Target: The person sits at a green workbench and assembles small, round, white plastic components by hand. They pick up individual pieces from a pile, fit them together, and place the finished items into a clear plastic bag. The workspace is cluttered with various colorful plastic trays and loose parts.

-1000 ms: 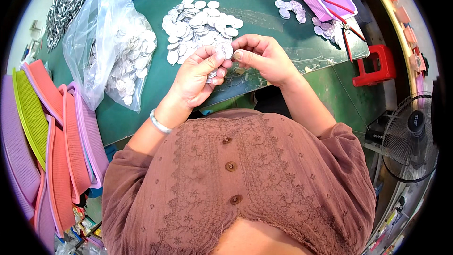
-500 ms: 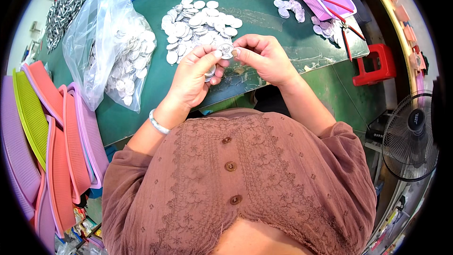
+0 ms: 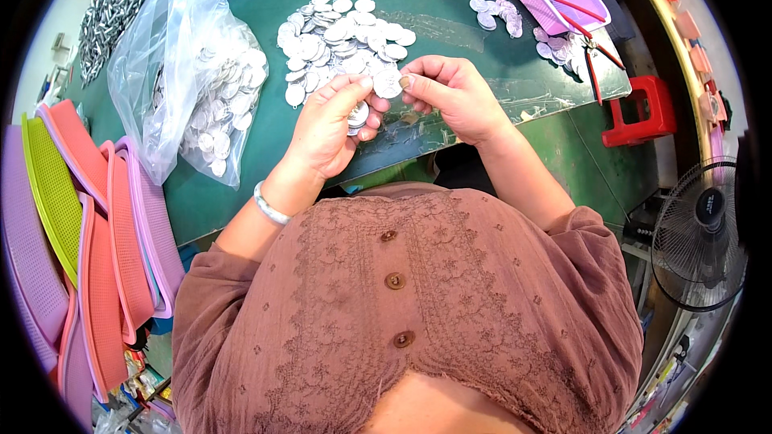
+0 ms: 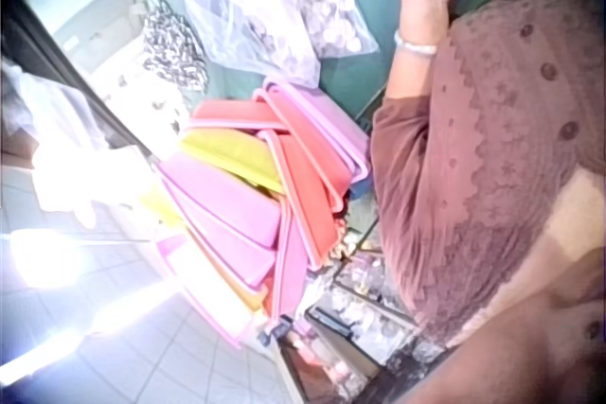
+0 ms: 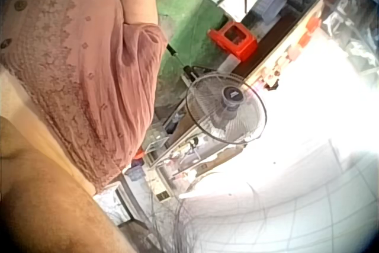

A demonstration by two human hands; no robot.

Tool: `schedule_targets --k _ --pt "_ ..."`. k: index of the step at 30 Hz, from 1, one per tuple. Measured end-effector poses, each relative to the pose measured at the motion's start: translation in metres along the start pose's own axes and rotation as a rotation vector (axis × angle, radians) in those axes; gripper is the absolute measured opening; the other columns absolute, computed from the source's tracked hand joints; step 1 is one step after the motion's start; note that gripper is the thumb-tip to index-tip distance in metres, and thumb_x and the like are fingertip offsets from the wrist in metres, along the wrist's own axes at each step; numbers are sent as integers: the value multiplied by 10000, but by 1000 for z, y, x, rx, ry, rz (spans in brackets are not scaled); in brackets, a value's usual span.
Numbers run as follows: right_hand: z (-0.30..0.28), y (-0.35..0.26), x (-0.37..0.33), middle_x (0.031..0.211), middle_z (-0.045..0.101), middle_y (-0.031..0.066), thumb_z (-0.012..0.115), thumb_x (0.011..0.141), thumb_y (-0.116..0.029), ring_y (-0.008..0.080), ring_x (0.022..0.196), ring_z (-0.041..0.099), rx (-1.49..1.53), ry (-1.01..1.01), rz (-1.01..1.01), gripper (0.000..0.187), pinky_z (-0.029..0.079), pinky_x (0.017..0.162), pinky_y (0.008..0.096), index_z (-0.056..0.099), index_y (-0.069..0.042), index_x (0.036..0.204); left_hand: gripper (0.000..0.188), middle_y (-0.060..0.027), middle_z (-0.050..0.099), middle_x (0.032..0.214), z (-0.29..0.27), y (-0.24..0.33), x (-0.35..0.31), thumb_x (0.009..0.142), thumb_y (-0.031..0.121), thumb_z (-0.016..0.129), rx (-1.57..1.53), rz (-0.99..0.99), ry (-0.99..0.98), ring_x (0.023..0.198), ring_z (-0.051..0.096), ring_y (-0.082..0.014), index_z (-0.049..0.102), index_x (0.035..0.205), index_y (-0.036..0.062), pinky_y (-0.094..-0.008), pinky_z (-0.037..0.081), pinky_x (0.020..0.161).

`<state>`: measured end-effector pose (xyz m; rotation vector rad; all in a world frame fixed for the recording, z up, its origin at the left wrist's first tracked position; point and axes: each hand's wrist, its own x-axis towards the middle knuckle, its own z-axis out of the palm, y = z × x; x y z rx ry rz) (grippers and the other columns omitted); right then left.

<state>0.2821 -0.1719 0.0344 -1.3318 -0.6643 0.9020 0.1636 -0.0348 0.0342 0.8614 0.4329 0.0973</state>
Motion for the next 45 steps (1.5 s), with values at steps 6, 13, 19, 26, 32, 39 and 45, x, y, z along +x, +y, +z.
schedule_targets --k 6,13,19,26,32,39,45 --pt "-1 1 0 731 575 9 554 821 -153 56 649 495 5 4 -7 171 412 594 188 592 0 887 90 -57 560 687 -1 0 0 855 148 506 12 -14 -7 541 495 -107 504 849 58 -200 360 426" --pt "1 2 -1 737 580 12 561 817 -127 57 648 502 14 14 -36 159 416 592 189 590 9 893 99 -62 564 700 -1 0 0 862 153 499 0 -27 -2 543 495 -102 505 860 55 -184 365 426" --pt "1 9 0 734 581 0 569 801 -71 59 648 510 -192 73 -217 105 411 579 200 601 -1 872 141 -74 588 762 -7 -3 2 863 140 501 -50 -7 -42 587 510 -98 539 924 19 -192 401 475" --pt "6 7 1 743 580 70 604 740 -12 162 660 564 -544 107 -633 99 435 576 243 616 -31 837 243 -91 589 850 -8 -4 2 873 129 475 -80 27 -51 651 515 -113 531 1074 5 -186 409 515" --pt "9 5 1 760 581 71 626 708 -4 201 675 573 -655 143 -716 130 450 565 261 619 -39 834 249 -91 583 864 -9 -3 1 872 117 474 -115 30 -58 669 519 -116 525 1088 4 -192 414 533" --pt "11 4 0 781 577 70 638 687 -12 216 686 571 -712 158 -751 143 458 576 278 621 -46 824 255 -88 571 855 -9 -2 0 872 116 472 -133 22 -68 674 524 -121 518 1095 0 -194 419 536" --pt "13 4 1 776 572 70 652 660 -24 231 698 564 -769 170 -829 152 460 583 294 627 -57 806 280 -74 555 839 -11 -4 1 876 135 468 -146 23 -71 677 525 -123 503 1116 -4 -197 422 539"
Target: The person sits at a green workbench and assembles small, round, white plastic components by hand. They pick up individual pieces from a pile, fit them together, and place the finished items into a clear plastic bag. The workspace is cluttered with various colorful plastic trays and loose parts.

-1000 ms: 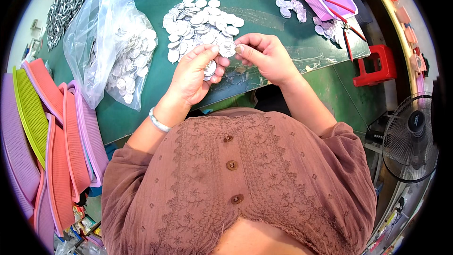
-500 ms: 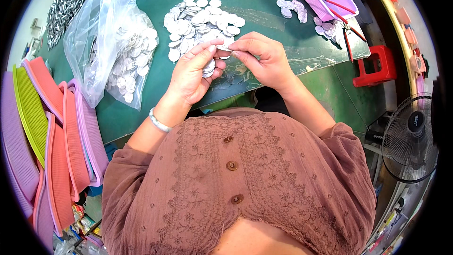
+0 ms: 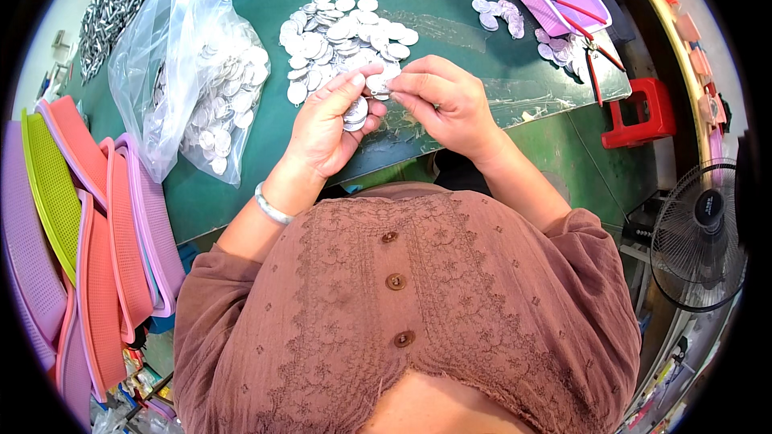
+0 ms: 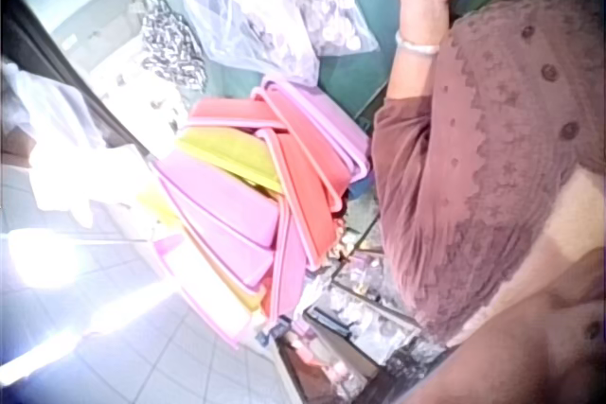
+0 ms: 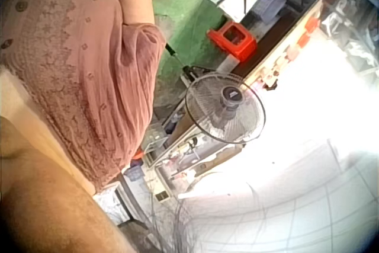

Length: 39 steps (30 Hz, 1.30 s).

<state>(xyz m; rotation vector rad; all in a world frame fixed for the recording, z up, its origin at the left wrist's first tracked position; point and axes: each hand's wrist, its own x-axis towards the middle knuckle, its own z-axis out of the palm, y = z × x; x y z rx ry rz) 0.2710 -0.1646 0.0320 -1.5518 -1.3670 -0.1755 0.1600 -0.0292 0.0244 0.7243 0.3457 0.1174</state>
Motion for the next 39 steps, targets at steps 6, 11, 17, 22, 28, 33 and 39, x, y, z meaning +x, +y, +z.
schedule_targets --k 6,11,17,22,28,33,39 --pt "1 -3 0 770 565 68 653 654 -13 222 684 561 18 12 14 154 459 575 285 621 -51 799 285 -56 562 851 0 0 -1 875 135 478 -1 35 -50 677 531 -117 508 1127 5 -203 422 546" --pt "2 -2 -1 792 564 70 656 649 9 212 683 567 73 29 39 176 458 571 271 605 -49 807 261 -45 576 866 -2 1 -1 862 124 512 -26 38 -66 677 536 -107 543 1104 30 -207 430 552" --pt "3 -2 -2 816 562 83 649 660 20 190 697 575 149 21 96 201 465 591 259 586 -35 843 267 -49 579 864 -1 2 -1 848 96 531 -39 46 -74 680 537 -108 542 1105 28 -214 440 569" --pt "2 -4 -2 815 564 78 638 676 31 161 699 573 187 16 122 189 466 602 251 581 -23 848 297 -45 557 819 2 1 -2 859 94 508 21 78 -37 678 521 -108 506 1145 14 -200 420 554" --pt "4 1 -5 809 572 49 615 719 19 106 705 549 380 22 283 173 445 630 217 584 -8 887 276 -52 570 819 3 1 -1 823 20 514 109 96 -12 663 533 -102 532 1098 6 -200 443 553" --pt "8 7 -7 841 586 35 587 765 -13 78 717 531 636 8 499 167 439 645 208 579 13 929 226 -48 585 808 8 1 -4 804 8 527 147 62 38 662 568 -107 537 1029 13 -195 474 553" --pt "-2 3 -3 818 586 30 587 783 -74 68 705 525 834 -99 785 187 433 639 198 570 38 932 86 -49 591 792 15 2 -3 804 40 546 146 57 156 655 586 -113 522 887 46 -201 495 564"
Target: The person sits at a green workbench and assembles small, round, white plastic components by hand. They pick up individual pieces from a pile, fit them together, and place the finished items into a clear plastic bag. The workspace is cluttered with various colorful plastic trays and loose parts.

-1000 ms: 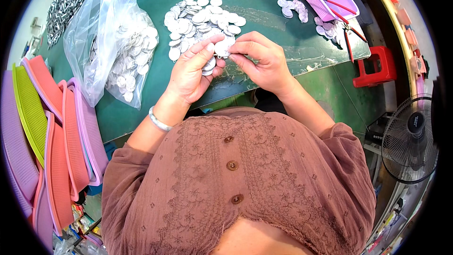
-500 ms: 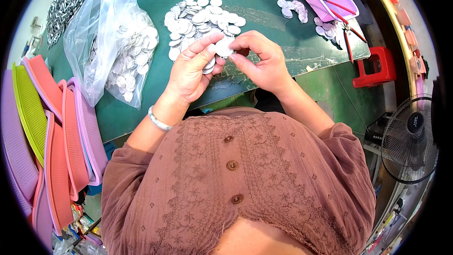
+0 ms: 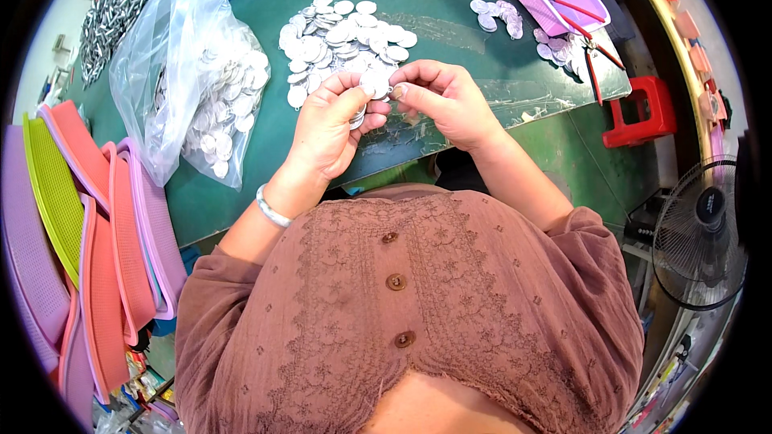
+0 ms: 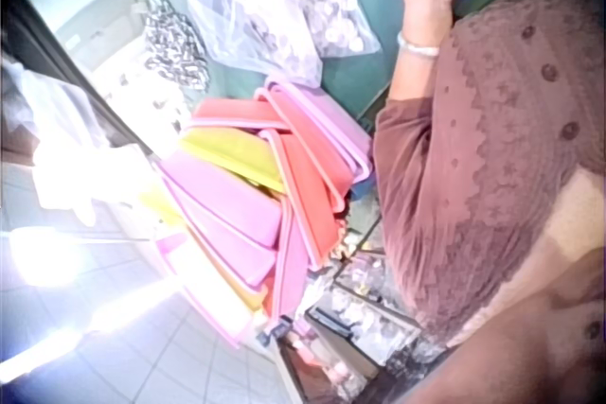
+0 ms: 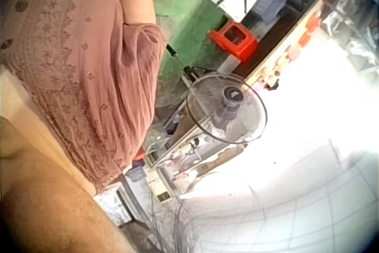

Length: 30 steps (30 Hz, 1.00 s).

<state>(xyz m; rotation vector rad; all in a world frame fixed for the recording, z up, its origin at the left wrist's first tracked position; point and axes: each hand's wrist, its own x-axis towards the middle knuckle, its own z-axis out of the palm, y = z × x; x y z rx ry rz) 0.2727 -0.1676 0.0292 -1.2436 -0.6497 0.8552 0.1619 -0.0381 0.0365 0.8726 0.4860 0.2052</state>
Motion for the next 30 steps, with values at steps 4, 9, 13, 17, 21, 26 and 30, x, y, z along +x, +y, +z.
schedule_targets --k 4,9,13,17,21,26,30 --pt "3 0 0 775 586 22 590 782 -93 58 673 511 17 8 -1 169 419 604 188 584 31 896 96 -80 601 769 2 0 -1 795 59 572 -4 -9 26 651 601 -134 511 863 29 -214 508 568" --pt "3 2 2 749 582 15 586 782 -98 58 639 498 21 61 -24 139 410 578 189 591 22 852 79 -74 600 744 -1 -1 0 787 77 592 50 -42 -17 606 573 -121 534 822 37 -199 457 508" --pt "4 -1 2 735 574 8 582 784 -105 55 623 489 13 77 -24 126 404 566 188 589 10 834 72 -64 593 729 -1 -3 0 784 86 600 65 -61 -30 564 531 -97 551 811 42 -189 395 467" --pt "3 -2 1 725 569 2 580 786 -114 53 617 485 8 78 -19 122 398 558 185 589 2 825 82 -56 585 718 -2 -4 0 785 91 601 81 -71 -53 557 516 -87 556 827 37 -184 375 458" --pt "0 -1 1 744 575 8 576 788 -84 61 632 493 11 62 0 112 403 572 193 589 6 853 76 -44 584 720 -2 -4 -1 787 91 598 94 -67 -63 557 511 -81 561 833 43 -179 366 457" --pt "1 1 1 718 563 -4 574 788 -109 42 641 487 -20 21 -71 125 402 562 184 584 10 826 64 -17 562 700 3 -3 -3 806 100 570 176 0 -43 546 484 -71 569 858 63 -173 326 444" --pt "2 -4 -2 692 556 -5 569 770 -95 46 643 483 -212 22 -72 120 410 576 195 581 20 800 71 22 542 655 -2 -3 -2 813 114 573 339 85 -24 518 458 -37 592 860 64 -163 314 432"
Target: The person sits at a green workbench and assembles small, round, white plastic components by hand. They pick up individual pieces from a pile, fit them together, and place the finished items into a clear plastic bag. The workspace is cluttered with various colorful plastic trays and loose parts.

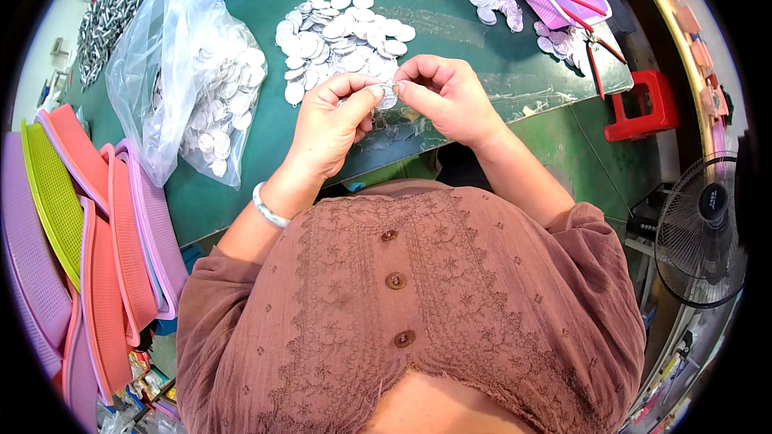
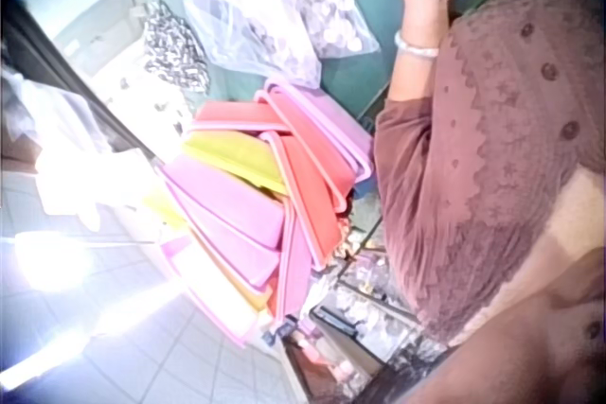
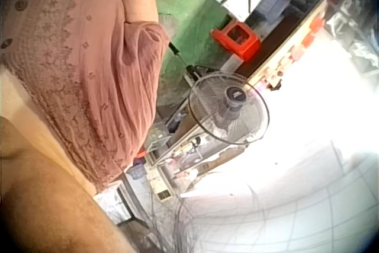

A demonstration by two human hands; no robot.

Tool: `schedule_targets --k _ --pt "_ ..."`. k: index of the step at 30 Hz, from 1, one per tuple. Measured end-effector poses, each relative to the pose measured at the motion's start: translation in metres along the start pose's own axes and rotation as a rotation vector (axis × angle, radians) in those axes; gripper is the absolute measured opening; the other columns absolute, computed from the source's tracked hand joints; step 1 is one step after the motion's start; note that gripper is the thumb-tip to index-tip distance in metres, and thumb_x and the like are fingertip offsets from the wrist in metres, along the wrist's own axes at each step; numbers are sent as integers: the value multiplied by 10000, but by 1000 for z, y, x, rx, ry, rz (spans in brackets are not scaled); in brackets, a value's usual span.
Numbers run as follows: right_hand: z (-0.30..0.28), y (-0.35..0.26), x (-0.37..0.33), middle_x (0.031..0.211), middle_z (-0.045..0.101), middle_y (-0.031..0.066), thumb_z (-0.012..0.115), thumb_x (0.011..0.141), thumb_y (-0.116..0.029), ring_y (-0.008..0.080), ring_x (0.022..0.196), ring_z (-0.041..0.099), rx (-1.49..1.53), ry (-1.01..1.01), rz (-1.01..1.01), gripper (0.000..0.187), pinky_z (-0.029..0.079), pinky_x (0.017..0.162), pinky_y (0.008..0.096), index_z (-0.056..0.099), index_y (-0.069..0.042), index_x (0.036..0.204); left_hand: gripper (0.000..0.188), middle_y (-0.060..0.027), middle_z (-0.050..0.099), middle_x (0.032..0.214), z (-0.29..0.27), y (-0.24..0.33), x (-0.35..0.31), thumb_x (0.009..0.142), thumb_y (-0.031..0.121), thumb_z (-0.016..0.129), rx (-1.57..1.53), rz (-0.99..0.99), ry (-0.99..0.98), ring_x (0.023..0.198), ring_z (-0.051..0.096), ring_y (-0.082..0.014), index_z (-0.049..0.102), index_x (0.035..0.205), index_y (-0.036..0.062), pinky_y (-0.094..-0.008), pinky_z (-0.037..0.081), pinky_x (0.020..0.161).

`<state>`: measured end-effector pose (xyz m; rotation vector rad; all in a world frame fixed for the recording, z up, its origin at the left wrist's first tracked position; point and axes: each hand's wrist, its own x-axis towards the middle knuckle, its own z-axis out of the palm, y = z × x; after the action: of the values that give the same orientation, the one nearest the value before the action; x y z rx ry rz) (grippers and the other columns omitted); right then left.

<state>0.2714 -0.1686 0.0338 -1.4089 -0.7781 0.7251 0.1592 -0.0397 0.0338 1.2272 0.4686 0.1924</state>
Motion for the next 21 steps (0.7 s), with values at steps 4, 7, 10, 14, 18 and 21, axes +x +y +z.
schedule_targets --k 4,7,10,14,18,21 --pt "-3 1 2 679 532 -26 568 776 -81 31 606 453 -81 -30 -19 94 377 541 181 577 11 795 79 33 539 632 0 0 0 812 124 580 98 62 -16 501 444 -23 606 851 61 -158 314 431" --pt "-4 -1 1 689 527 -34 573 786 -82 23 605 449 -100 -45 13 93 366 534 172 577 8 807 97 24 543 634 0 0 1 800 123 591 104 35 -26 502 443 -25 614 845 41 -153 332 441" --pt "-3 -3 1 678 541 -16 581 773 -105 38 619 465 -40 -26 65 128 392 552 191 583 20 799 103 8 558 641 -2 0 1 796 123 592 19 -26 -20 503 451 -29 611 848 37 -148 340 436" --pt "-3 -2 -1 678 547 -7 590 772 -125 39 626 468 31 -46 97 154 398 556 196 586 26 803 97 -12 580 658 -1 -1 2 796 123 590 -64 -37 17 497 465 -34 599 856 47 -144 333 416" --pt "-5 1 -1 717 539 -26 580 792 -96 28 635 465 -11 -80 91 121 382 567 173 578 14 844 104 -13 589 666 0 -1 2 793 133 594 -57 -24 14 490 465 -34 597 856 50 -149 331 411" --pt "-4 2 -1 708 530 -33 579 789 -90 21 629 454 -55 -76 65 114 375 554 170 575 14 835 101 -10 588 664 -1 -2 3 789 138 597 -37 -21 7 488 467 -35 601 839 51 -152 331 409"
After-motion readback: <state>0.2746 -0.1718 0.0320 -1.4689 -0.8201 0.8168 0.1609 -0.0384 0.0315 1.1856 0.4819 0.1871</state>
